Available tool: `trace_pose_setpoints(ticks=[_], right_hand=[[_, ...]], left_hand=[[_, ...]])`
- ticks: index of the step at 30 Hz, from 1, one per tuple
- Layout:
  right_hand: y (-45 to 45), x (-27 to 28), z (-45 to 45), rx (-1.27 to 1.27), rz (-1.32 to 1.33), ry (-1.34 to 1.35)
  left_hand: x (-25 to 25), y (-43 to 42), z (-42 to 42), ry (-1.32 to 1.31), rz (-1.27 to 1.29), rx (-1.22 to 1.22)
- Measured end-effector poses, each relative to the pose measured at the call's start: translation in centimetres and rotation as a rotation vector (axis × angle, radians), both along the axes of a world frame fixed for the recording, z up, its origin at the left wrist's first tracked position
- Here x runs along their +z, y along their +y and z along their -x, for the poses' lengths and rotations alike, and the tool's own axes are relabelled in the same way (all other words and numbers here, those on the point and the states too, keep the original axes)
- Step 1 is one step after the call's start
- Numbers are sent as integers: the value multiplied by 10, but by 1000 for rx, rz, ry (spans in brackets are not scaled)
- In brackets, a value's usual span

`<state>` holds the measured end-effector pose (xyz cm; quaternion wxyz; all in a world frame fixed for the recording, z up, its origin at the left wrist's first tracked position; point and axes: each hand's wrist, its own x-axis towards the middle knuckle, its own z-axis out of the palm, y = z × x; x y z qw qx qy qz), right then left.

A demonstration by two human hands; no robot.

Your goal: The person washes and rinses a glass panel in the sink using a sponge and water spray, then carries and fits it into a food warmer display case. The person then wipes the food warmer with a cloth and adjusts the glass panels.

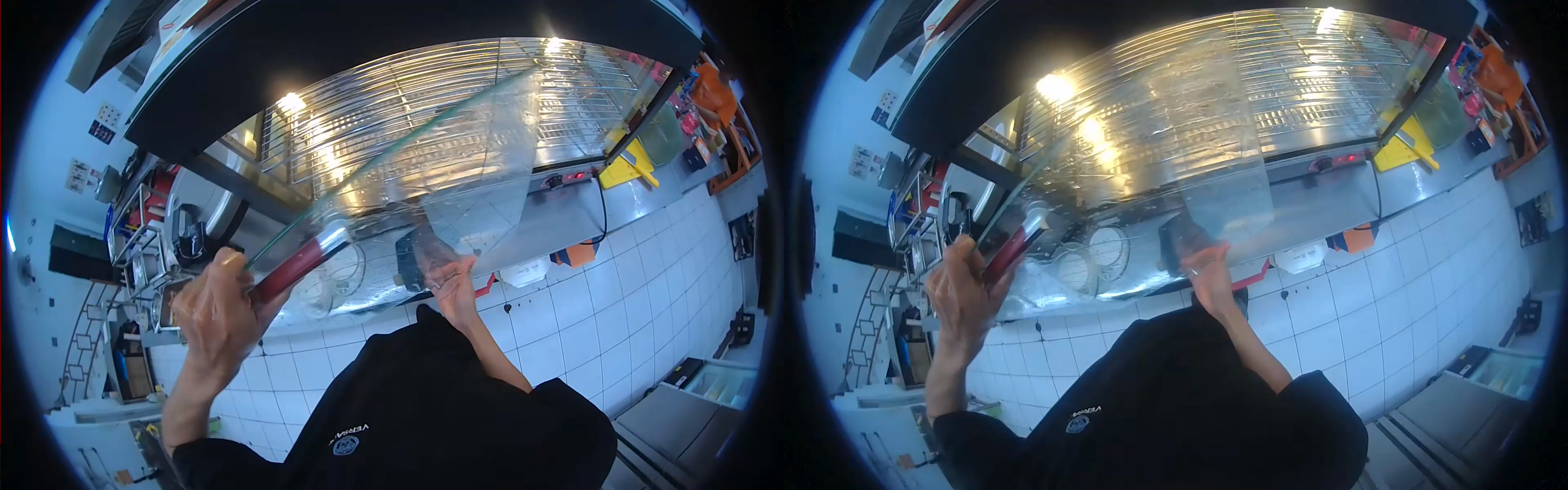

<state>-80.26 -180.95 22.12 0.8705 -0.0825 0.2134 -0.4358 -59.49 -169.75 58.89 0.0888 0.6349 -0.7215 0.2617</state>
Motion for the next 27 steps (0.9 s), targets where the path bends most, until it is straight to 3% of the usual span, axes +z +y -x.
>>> trace_pose_setpoints(ticks=[4, 6, 9, 13, 15, 17, 22, 27], right_hand=[[-25, 0, 9, -345, 175, 182], [-48, 34, 18, -517, 178, 373], [-82, 50, 42, -565, 420, 622], [-115, 112, 60, -648, 571, 874], [-133, 137, 66, -605, 631, 961], [-154, 153, 66, -590, 665, 935], [-191, 170, 60, -560, 716, 895], [-213, 170, 54, -577, 778, 871]], left_hand=[[-39, 14, -20, 241, 95, 185], [-65, 21, -29, 420, 129, 280], [-130, 28, -44, 569, 353, 214], [-219, 18, -41, 789, 584, 257], [-244, -3, -26, 1043, 649, 273], [-272, -20, -26, 981, 644, 364], [-301, -63, -16, 1112, 667, 395], [-314, -90, -29, 1112, 684, 426]])
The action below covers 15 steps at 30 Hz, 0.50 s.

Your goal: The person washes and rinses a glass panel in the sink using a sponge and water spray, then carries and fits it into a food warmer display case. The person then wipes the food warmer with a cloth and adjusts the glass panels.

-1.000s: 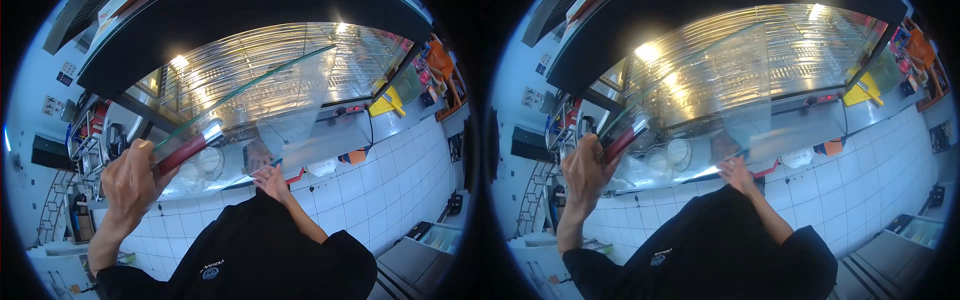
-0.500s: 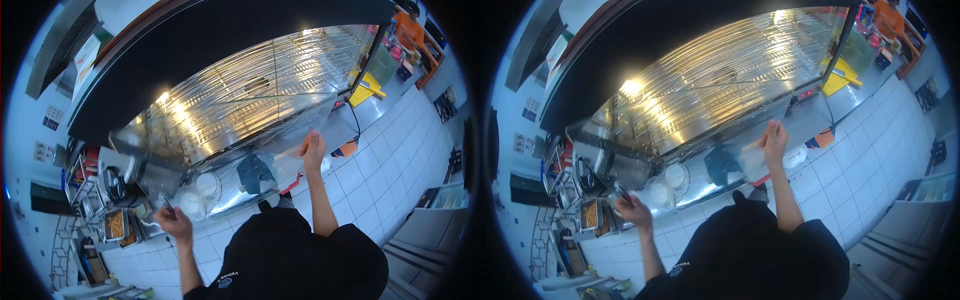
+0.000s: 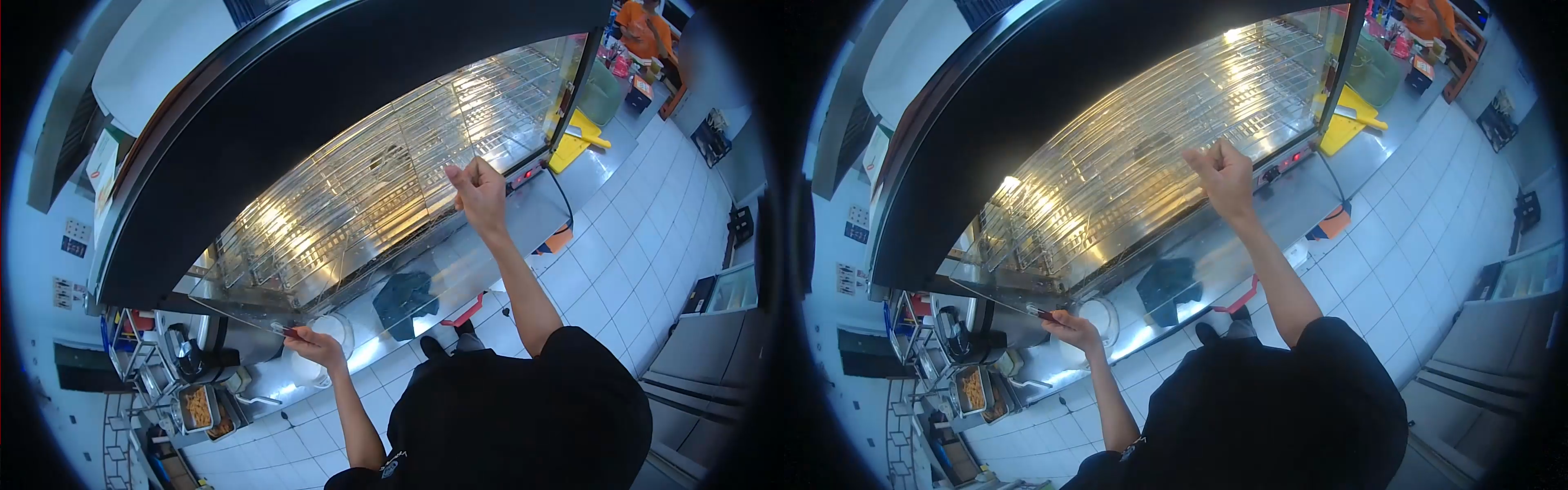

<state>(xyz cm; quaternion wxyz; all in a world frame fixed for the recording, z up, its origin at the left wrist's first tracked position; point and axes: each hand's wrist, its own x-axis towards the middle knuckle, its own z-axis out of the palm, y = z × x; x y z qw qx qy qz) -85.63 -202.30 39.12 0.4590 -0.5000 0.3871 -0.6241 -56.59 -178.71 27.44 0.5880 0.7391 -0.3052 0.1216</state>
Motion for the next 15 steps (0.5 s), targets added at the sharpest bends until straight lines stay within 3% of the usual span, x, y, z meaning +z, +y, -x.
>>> trace_pose_setpoints(ticks=[4, 15], right_hand=[[-13, 1, -7, 25, 6, 6], [-34, -9, -21, 38, 78, -17]], left_hand=[[-3, -16, -9, -108, 7, 66], [-5, -38, -26, -5, -3, 124]])
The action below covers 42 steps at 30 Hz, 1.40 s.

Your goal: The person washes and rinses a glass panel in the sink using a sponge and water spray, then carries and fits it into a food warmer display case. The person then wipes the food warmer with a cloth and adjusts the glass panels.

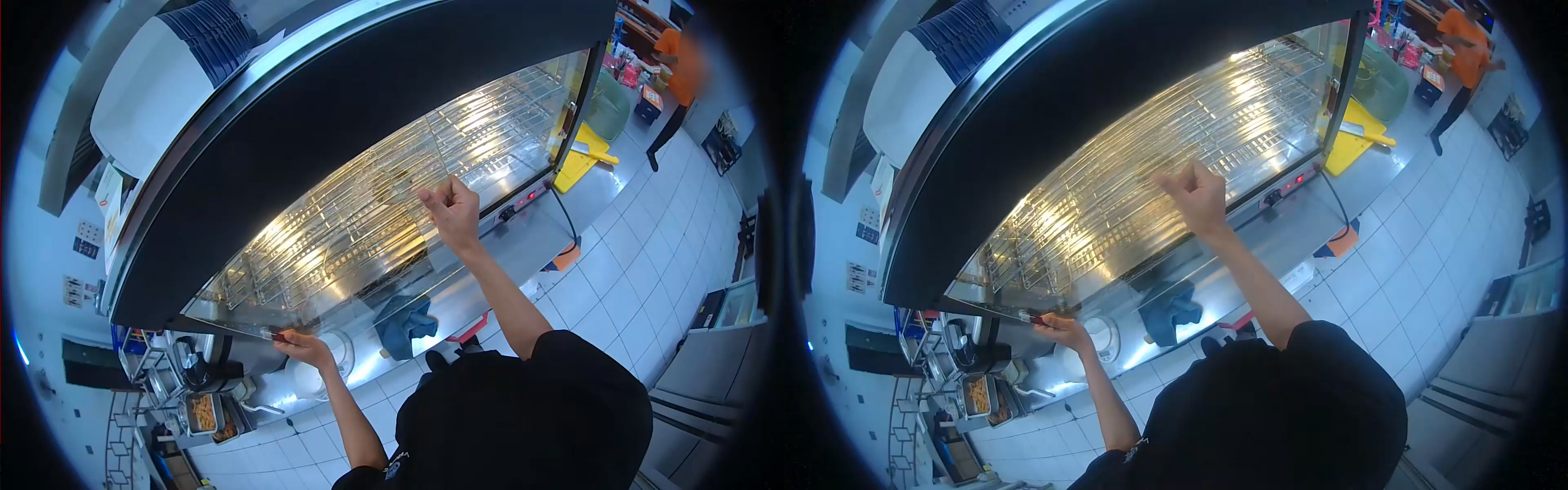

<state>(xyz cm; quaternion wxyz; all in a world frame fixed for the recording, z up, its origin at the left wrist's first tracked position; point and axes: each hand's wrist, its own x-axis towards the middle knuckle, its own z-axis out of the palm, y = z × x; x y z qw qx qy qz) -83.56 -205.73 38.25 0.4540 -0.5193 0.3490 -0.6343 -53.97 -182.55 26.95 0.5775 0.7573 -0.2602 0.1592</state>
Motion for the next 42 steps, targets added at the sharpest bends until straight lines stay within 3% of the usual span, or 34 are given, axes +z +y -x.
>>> trace_pose_setpoints(ticks=[15, 23, 30, 42], right_hand=[[-2, 16, -13, -181, 185, 14], [3, 25, -15, -248, 128, -44], [0, 28, -10, -240, 160, -24], [1, 56, 13, -350, 257, 543]], left_hand=[[13, -44, 10, 115, 198, 106], [38, -47, 28, 224, 245, 110], [51, -57, 31, 170, 326, 72], [54, -69, 29, 127, 315, 116]])
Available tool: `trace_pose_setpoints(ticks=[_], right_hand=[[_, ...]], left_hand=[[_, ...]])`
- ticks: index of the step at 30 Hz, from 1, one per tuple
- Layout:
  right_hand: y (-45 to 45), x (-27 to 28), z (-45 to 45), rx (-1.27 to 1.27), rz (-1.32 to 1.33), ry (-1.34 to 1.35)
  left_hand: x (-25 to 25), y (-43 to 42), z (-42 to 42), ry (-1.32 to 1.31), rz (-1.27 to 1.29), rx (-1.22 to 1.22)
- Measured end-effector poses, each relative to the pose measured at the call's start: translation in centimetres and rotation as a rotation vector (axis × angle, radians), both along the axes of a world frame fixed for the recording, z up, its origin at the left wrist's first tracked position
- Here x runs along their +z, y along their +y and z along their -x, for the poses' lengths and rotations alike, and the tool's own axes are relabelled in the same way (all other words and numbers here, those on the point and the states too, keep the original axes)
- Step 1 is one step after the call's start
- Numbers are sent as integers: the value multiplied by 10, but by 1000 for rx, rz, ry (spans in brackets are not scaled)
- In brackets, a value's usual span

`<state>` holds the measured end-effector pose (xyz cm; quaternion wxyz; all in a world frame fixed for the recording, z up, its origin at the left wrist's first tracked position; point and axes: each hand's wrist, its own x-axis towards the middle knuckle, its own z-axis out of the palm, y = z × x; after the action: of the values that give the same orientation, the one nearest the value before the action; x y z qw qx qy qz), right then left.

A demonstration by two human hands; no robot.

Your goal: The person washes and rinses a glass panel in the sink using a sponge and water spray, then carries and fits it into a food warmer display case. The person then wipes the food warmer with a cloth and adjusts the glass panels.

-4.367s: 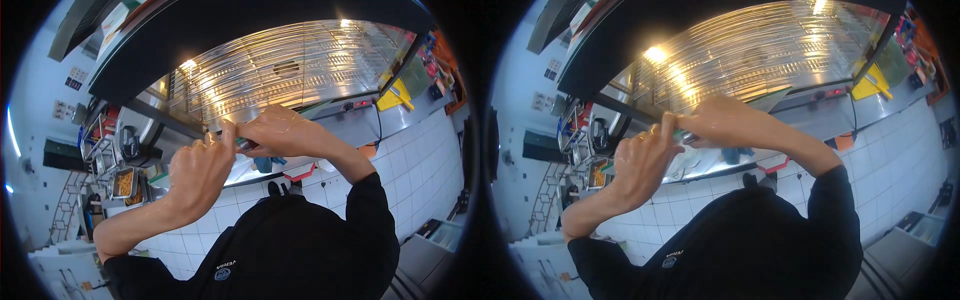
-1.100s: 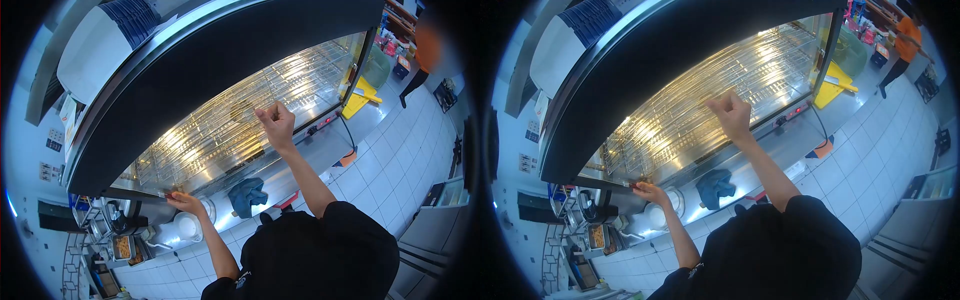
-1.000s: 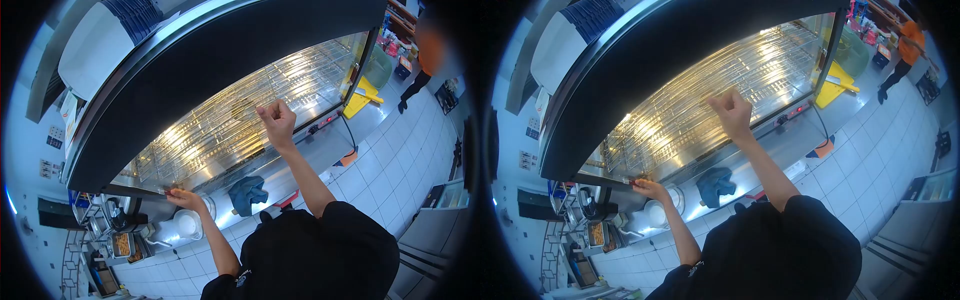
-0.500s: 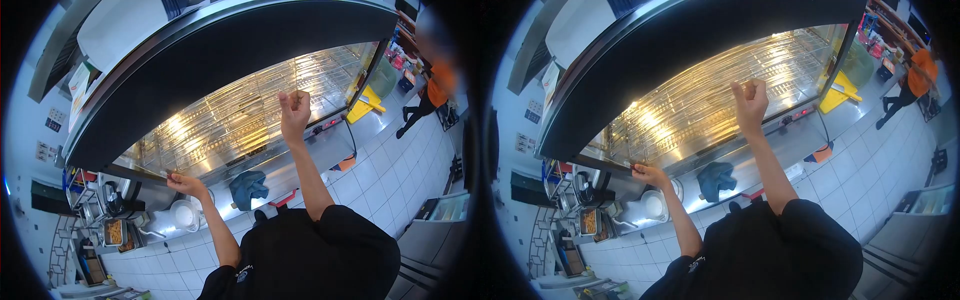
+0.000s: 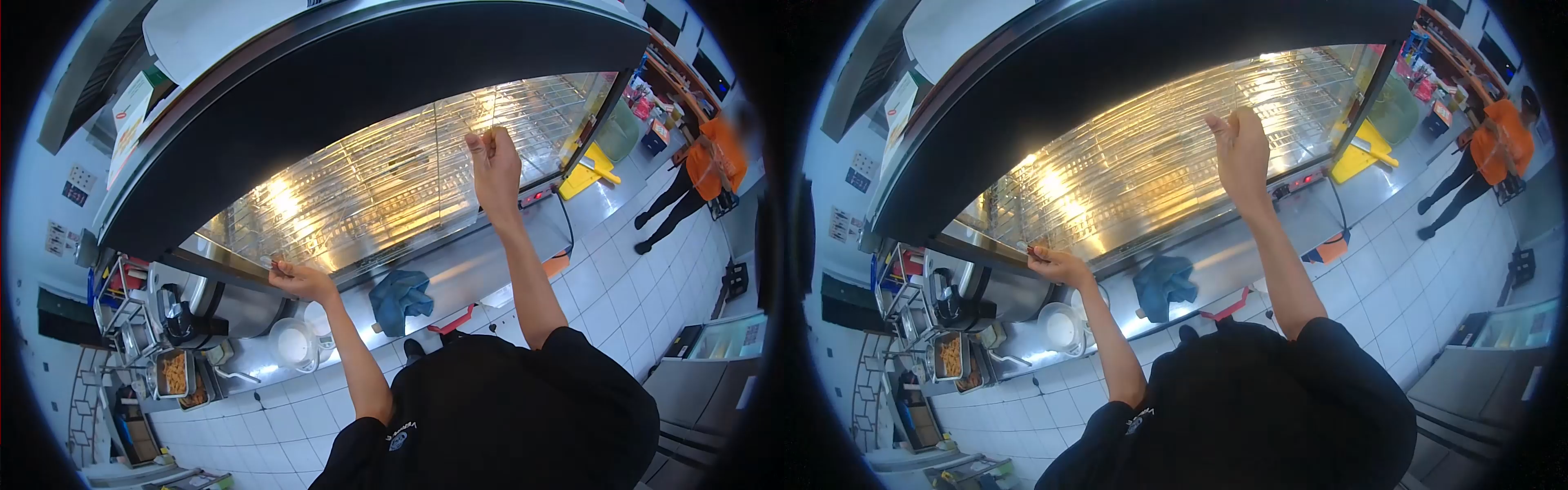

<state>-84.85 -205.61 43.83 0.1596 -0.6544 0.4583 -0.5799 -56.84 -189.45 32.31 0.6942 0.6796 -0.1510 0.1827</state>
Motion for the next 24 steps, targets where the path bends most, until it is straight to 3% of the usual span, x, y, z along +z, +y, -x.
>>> trace_pose_setpoints(ticks=[12, 24], right_hand=[[10, 34, 13, -46, -42, 370], [8, 26, 6, -105, 7, 461]], left_hand=[[-5, -5, -8, -10, 49, -28], [-7, -9, -10, -71, 66, -24]])
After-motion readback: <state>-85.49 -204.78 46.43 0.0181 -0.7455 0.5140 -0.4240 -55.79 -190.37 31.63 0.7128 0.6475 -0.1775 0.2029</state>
